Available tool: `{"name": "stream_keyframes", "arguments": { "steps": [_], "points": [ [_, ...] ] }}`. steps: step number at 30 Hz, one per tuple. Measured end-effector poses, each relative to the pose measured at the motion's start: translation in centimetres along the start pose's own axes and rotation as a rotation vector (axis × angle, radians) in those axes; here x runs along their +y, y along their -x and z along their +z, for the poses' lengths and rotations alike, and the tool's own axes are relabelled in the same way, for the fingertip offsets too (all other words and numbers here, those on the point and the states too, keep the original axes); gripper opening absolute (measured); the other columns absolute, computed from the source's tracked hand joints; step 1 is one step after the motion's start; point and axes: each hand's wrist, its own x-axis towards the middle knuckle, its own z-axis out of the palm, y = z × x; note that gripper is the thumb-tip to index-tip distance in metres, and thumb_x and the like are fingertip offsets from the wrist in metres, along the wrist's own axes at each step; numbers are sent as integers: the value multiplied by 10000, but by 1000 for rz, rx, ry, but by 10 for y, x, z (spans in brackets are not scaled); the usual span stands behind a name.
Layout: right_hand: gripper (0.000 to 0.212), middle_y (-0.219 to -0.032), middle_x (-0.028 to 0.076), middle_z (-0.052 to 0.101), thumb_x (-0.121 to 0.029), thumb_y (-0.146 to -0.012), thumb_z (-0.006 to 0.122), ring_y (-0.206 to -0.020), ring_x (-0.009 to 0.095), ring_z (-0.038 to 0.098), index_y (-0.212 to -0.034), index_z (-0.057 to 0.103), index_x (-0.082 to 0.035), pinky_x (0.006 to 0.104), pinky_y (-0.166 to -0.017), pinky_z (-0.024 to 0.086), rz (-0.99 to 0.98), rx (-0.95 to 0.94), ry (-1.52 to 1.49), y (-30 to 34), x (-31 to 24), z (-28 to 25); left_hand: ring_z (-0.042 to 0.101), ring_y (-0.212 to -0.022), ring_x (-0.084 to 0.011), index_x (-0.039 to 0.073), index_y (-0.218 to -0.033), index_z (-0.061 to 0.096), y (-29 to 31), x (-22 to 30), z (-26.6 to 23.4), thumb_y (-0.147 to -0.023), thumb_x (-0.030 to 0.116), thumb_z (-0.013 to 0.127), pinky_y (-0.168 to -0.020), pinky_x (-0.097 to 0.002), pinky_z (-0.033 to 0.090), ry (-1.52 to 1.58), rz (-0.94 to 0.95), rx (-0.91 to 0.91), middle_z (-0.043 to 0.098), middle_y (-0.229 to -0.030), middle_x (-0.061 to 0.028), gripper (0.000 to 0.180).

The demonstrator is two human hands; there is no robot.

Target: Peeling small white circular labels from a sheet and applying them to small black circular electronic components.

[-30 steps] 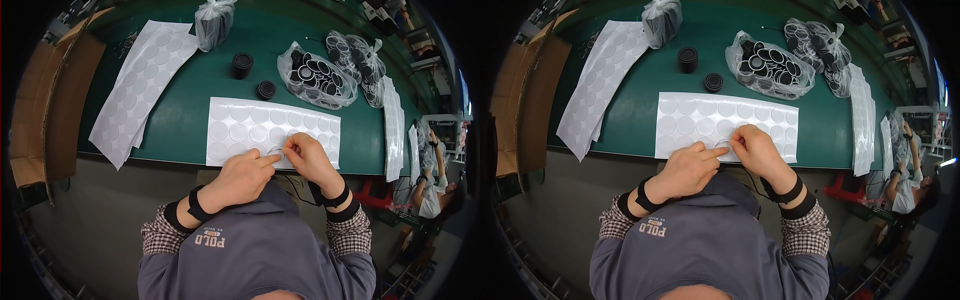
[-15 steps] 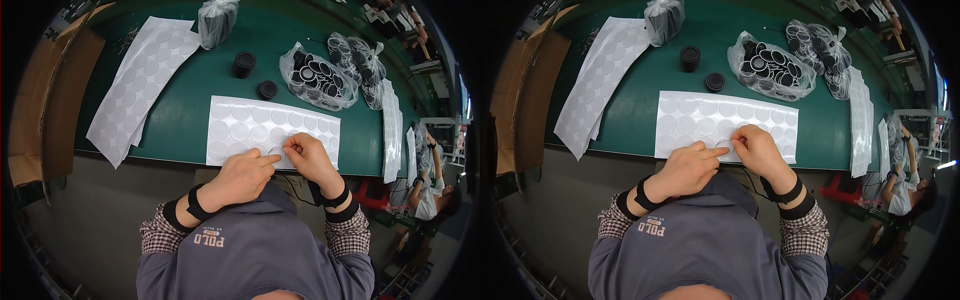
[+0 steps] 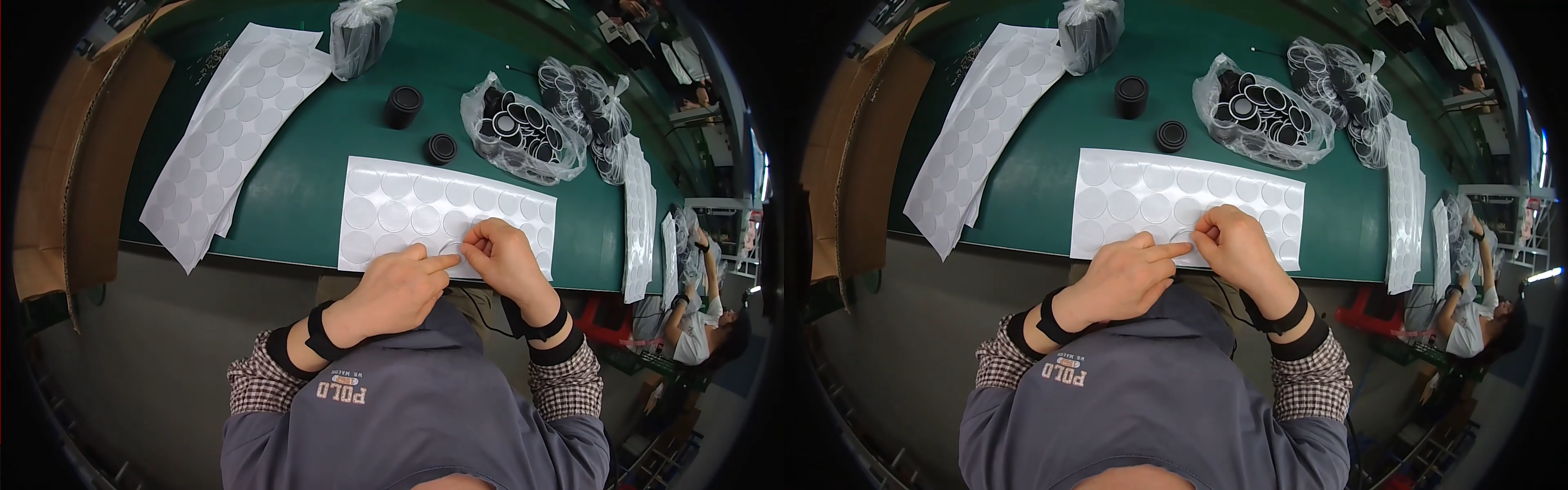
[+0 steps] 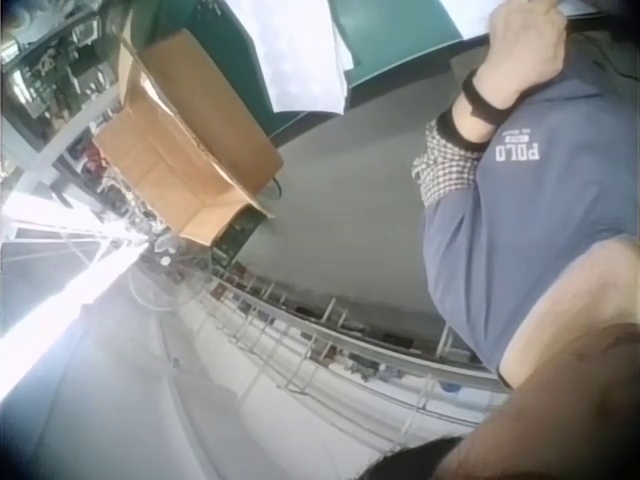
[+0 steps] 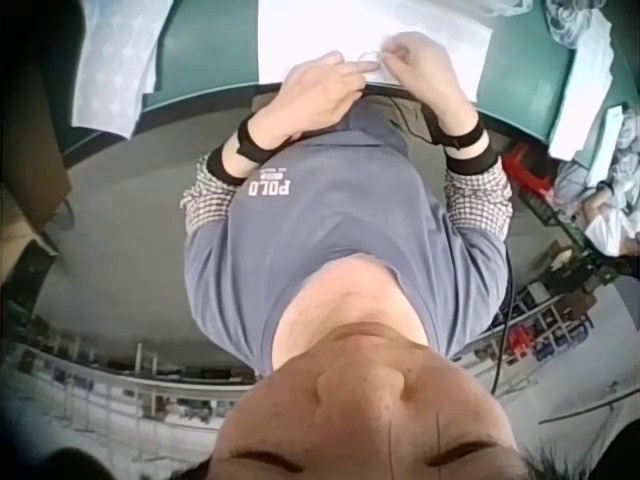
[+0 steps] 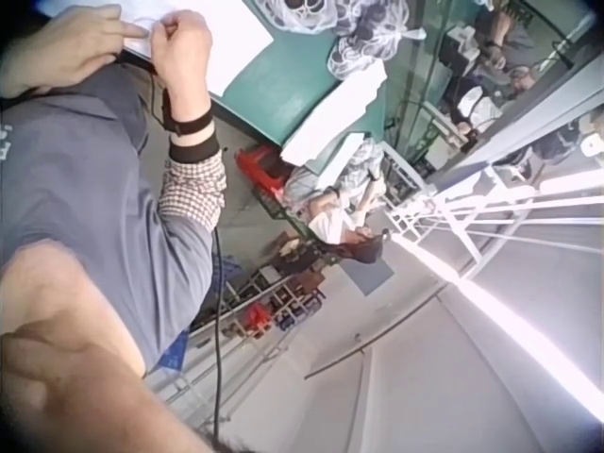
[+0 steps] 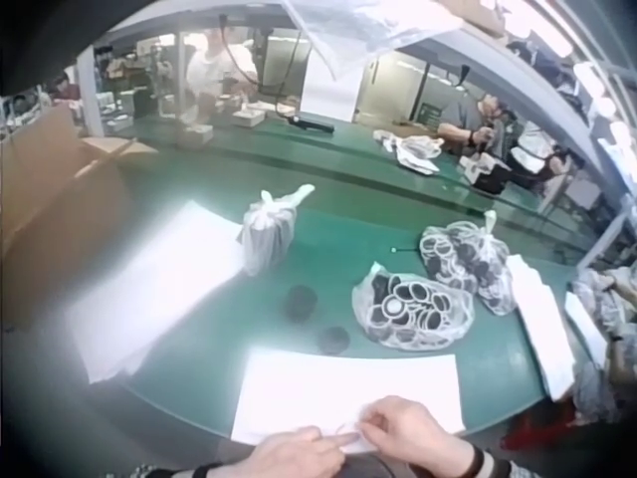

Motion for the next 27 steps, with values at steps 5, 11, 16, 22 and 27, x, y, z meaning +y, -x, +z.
{"name": "stream_keyframes", "arguments": {
  "steps": [5, 11, 16, 22, 27],
  "points": [
    [84, -670, 77, 533, -41, -728, 616, -555, 140, 493, -750, 552, 10, 259, -505, 412, -44, 9, 83, 1, 0, 0, 494, -702, -168, 53, -714, 578, 0, 0, 0, -656, 83, 625, -566, -265, 460, -6, 3, -2, 576, -1094, -2, 81],
    [86, -685, 85, 516, -31, -749, 598, -565, 168, 498, -764, 521, 5, 267, -503, 413, -126, 41, 65, 12, -4, 0, 489, -693, -160, 51, -691, 574, 1, 1, 2, -664, 87, 615, -552, -256, 454, -65, 18, -10, 581, -1085, -6, 62],
    [90, -714, 89, 505, -28, -759, 591, -574, 175, 503, -776, 510, 8, 262, -510, 418, -187, 51, 11, 25, -9, 0, 482, -680, -157, 47, -672, 568, -1, 4, 2, -676, 91, 597, -532, -249, 441, -121, 13, 18, 592, -1054, -3, 53],
    [87, -724, 82, 499, -29, -767, 587, -586, 163, 507, -778, 509, 8, 253, -519, 430, -117, 42, 25, 23, -6, -5, 495, -689, -164, 53, -682, 568, 5, 3, 2, -672, 86, 597, -532, -259, 440, -110, 75, 2, 586, -1047, -19, 45],
    [82, -726, 74, 501, -30, -770, 583, -592, 150, 507, -777, 510, 7, 246, -520, 434, -76, 41, -18, 24, -5, -4, 513, -720, -179, 60, -695, 570, 5, 2, -6, -658, 87, 612, -545, -271, 447, 70, 4, 98, 560, -1086, -44, 62]
  ]
}}
